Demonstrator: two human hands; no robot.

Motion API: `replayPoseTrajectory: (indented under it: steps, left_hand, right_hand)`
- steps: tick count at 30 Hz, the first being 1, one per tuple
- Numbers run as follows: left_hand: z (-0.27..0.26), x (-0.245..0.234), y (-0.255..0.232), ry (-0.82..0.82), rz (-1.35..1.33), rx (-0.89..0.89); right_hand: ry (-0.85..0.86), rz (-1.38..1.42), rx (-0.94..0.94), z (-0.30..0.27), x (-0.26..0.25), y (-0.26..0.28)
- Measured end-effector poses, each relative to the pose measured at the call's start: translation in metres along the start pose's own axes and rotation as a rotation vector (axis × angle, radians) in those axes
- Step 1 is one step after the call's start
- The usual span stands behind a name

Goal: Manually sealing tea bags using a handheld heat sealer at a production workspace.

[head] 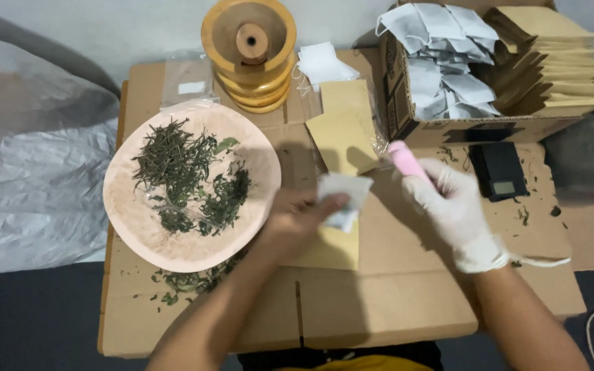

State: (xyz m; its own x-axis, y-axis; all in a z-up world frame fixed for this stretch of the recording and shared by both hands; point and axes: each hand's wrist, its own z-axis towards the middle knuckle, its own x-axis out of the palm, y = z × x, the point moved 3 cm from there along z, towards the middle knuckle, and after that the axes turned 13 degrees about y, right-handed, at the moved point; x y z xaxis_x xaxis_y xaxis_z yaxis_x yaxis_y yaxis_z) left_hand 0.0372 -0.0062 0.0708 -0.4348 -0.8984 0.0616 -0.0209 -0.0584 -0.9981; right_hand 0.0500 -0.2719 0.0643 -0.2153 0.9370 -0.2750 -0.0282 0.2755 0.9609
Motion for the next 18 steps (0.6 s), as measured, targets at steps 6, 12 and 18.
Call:
replayPoseTrajectory:
  steps: [6, 12, 18]
  left_hand:
    - [0.013, -0.032, 0.044, -0.187, -0.284, -0.092]
    - [0.007, -0.029, 0.027, -0.08, -0.182, -0.052]
    - [0.005, -0.015, 0.028, 0.193, 0.157, 0.137]
  right_hand:
    - [0.338, -1.064, -0.11, 0.001, -0.023, -0.01]
    - [0.411, -1.12, -0.316, 0.006, 0.013, 0.051]
    - [0.118, -0.852, -0.496, -0.01, 0.026, 0.065]
